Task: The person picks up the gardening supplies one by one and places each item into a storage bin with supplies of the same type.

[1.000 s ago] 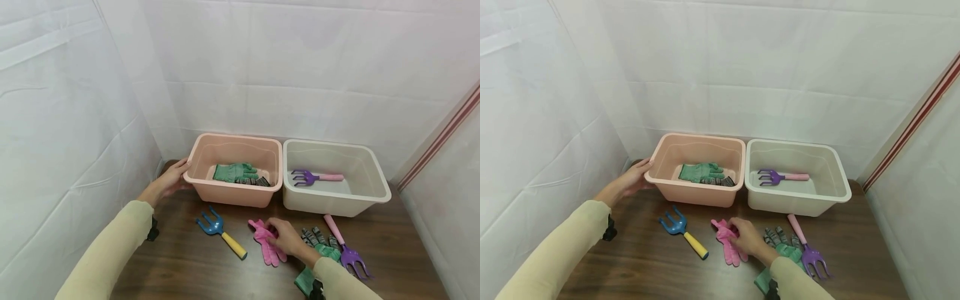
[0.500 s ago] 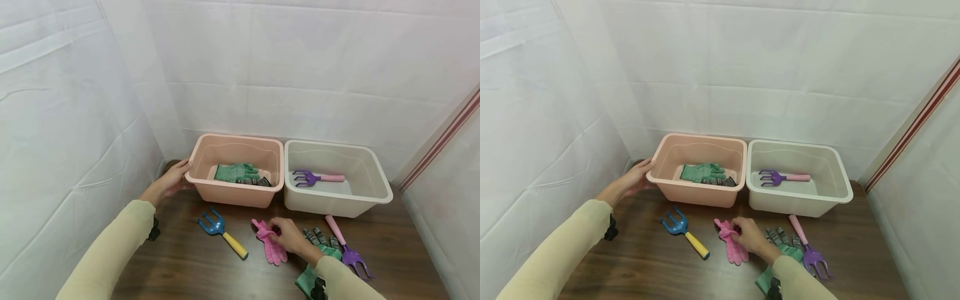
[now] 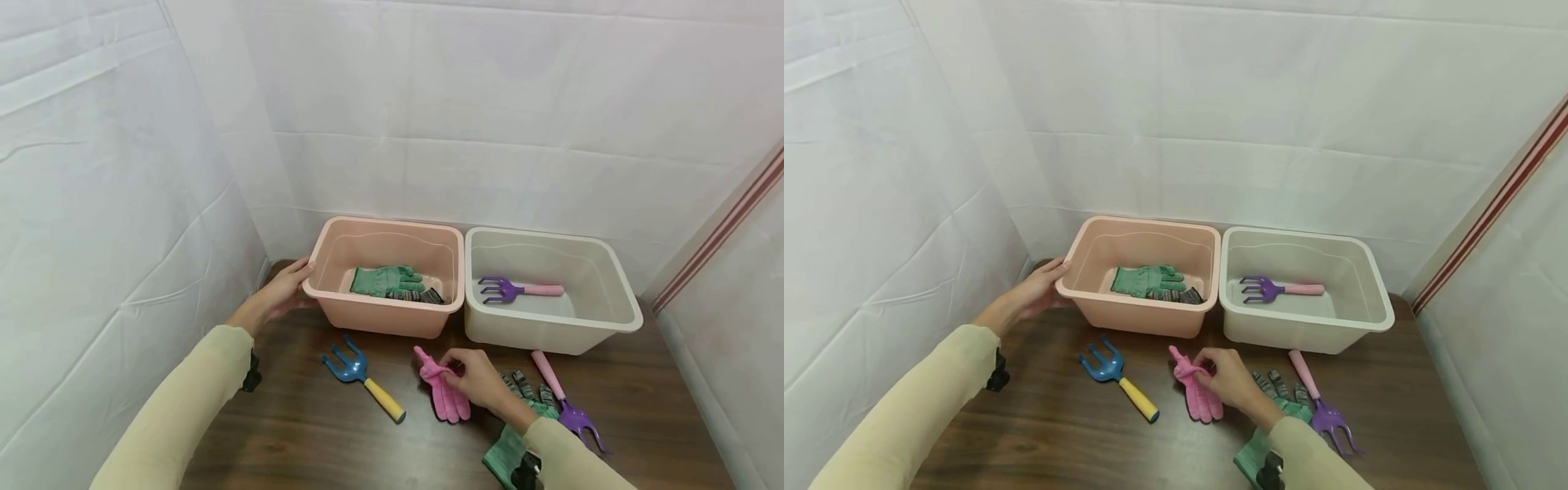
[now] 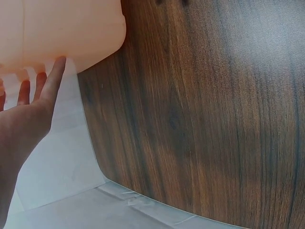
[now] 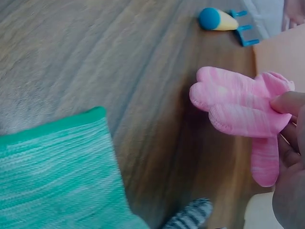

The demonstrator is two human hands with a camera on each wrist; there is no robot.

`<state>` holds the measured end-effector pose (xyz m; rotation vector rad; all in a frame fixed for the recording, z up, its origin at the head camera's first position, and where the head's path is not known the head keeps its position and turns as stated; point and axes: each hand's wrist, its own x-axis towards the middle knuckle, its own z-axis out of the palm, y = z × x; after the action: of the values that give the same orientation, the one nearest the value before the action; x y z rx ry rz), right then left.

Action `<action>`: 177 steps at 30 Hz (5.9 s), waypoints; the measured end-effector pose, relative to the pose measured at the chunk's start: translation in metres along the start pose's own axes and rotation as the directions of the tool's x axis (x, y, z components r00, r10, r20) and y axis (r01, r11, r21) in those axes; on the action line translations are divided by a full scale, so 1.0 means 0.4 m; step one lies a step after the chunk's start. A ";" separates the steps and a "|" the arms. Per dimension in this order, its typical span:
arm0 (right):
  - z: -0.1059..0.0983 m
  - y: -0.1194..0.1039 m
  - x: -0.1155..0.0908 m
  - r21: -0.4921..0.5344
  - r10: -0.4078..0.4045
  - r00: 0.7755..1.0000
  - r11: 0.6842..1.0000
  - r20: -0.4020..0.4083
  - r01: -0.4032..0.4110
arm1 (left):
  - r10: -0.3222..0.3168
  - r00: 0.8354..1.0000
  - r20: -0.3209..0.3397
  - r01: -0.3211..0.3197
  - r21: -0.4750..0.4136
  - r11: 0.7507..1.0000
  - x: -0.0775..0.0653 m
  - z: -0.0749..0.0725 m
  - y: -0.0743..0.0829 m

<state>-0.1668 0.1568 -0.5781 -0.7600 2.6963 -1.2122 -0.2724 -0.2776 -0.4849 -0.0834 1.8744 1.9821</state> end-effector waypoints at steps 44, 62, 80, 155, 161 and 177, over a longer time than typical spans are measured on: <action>-0.163 -0.134 0.065 0.099 -0.071 0.997 0.992 -0.037 0.075 | 0.008 1.000 0.012 -0.008 -0.028 1.000 0.001 0.006 -0.006; -0.220 -0.183 0.115 0.111 -0.114 0.993 0.987 -0.030 0.117 | 0.017 1.000 0.017 -0.017 -0.023 1.000 0.007 0.010 -0.006; -0.264 -0.223 0.162 0.077 -0.155 0.985 0.984 -0.080 0.161 | 0.011 1.000 0.018 -0.011 -0.029 1.000 0.014 0.001 -0.003; -0.276 -0.204 0.372 0.427 0.183 0.932 0.903 -0.311 -0.035 | 0.006 1.000 0.028 -0.005 -0.044 0.999 0.009 0.002 -0.006; -0.260 -0.204 0.385 0.437 0.185 0.926 0.899 -0.328 -0.025 | 0.021 0.999 0.035 -0.020 -0.036 0.999 0.008 -0.001 -0.002; -0.206 -0.191 0.390 0.431 0.199 0.912 0.902 -0.359 -0.027 | 0.017 0.999 0.049 -0.015 -0.026 1.000 0.006 0.002 0.001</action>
<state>-0.2948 0.0961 -0.4482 -0.3126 2.5497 -2.0062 -0.2746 -0.2762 -0.4852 -0.0263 1.8244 2.0007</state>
